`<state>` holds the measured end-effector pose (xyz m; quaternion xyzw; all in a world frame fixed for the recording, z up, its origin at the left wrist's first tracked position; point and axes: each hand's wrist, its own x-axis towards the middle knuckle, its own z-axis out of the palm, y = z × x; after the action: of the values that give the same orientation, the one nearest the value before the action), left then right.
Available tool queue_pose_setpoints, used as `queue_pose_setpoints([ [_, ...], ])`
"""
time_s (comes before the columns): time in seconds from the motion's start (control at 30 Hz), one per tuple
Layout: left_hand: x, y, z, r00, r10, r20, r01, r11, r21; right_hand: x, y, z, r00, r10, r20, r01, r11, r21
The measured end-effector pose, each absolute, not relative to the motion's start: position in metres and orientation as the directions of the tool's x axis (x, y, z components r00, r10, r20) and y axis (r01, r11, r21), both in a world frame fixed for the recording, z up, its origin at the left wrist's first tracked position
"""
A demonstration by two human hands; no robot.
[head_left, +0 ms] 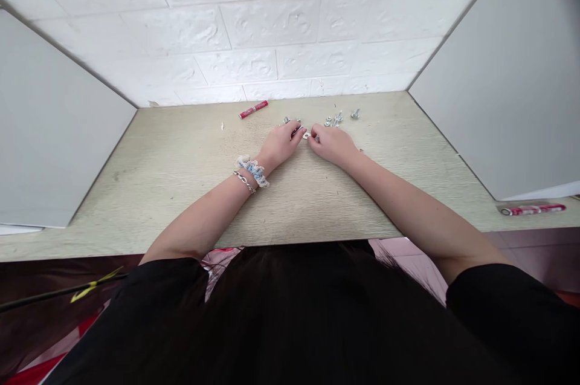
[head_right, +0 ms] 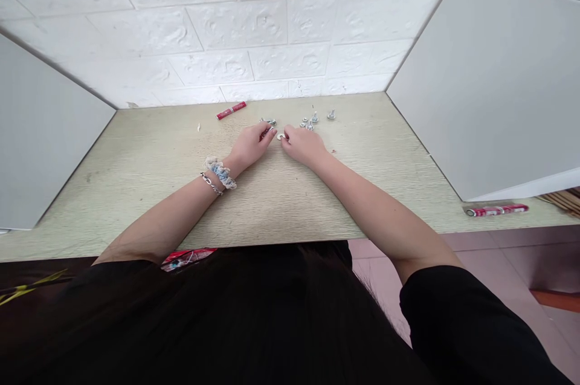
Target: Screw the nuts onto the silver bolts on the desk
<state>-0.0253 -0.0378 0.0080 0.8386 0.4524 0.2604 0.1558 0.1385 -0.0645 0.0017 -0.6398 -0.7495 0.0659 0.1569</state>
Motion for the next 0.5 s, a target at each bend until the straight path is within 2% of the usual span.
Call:
queue_pose_setpoints([
  [0.2,-0.025,-0.036,0.006,0.457,0.815,0.357,0.659,-0.579,0.48,0.139,-0.064,0.0,-0.116,0.981,0.155,0.952,0.155,-0.265],
  [0.33,-0.026,-0.038,0.008,0.479,0.815,0.325,0.676,-0.579,0.456,0.14,-0.063,0.008,-0.094,0.973,0.209,0.952,0.149,-0.267],
  [0.4,-0.025,-0.039,0.009,0.482,0.826,0.292,0.693,-0.563,0.45,0.143,-0.066,0.025,-0.048,0.961,0.272,0.921,0.148,-0.361],
  [0.5,-0.025,-0.041,0.011,0.462,0.854,0.242,0.723,-0.52,0.454,0.157,-0.078,0.069,0.031,0.905,0.425,0.772,0.248,-0.585],
])
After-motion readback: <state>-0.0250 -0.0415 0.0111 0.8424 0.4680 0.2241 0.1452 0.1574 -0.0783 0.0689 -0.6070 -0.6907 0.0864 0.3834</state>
